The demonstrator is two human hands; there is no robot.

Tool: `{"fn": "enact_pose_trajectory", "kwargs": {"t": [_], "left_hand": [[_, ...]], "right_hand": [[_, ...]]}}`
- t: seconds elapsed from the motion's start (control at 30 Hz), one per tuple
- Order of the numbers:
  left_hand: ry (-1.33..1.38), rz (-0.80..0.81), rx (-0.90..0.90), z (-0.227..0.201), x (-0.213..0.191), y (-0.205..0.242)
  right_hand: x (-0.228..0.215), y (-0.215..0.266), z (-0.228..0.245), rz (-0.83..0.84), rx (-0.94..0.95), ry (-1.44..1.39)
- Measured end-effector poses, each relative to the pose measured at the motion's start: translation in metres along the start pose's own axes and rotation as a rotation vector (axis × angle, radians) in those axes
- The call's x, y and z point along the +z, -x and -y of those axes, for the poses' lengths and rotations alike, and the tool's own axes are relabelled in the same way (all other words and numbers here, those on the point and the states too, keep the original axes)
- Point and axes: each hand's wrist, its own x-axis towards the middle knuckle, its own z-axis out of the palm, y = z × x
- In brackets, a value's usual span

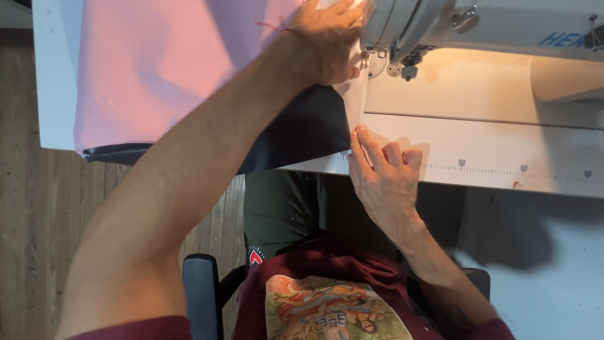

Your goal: The person is sewing different colored leather and fabric pieces together using an industrial sewing machine to construct a bag.

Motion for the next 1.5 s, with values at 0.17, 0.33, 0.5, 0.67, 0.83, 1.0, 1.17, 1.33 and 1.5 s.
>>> {"fn": "enact_pose_trajectory", "kwargs": {"t": [0.17, 0.33, 0.5, 0.67, 0.83, 1.0, 1.17, 1.33, 1.5], "left_hand": [[0.053, 0.202, -0.044, -0.004, -0.002, 0.005], [-0.012, 0.154, -0.033, -0.004, -0.001, 0.0], [0.032, 0.408, -0.186, -0.007, 0.008, -0.012], [0.067, 0.315, -0.217, -0.002, 0.006, -0.013], [-0.039, 0.396, -0.145, 0.005, 0.0, -0.022], [0.013, 0.441, -0.182, 0.004, 0.001, -0.022], [0.001, 0.321, -0.13, 0.009, 0.009, -0.024], [-0.006, 0.417, -0.154, 0.004, 0.006, -0.021], [0.071, 0.338, -0.103, 0.021, 0.013, -0.029]], "right_hand": [[-0.002, 0.0, 0.0, 0.032, 0.009, 0.022], [0.001, -0.005, -0.003, 0.033, -0.001, 0.007], [0.003, -0.007, 0.0, 0.072, -0.014, 0.043], [0.004, -0.01, -0.002, 0.083, 0.001, 0.049], [0.009, -0.012, -0.004, 0.071, 0.002, 0.037], [0.012, -0.012, -0.004, 0.084, 0.01, 0.036], [0.013, -0.012, -0.004, 0.068, 0.013, 0.027], [0.011, -0.012, -0.001, 0.096, 0.037, 0.02], [0.012, -0.016, -0.004, 0.088, 0.025, 0.075]]}}
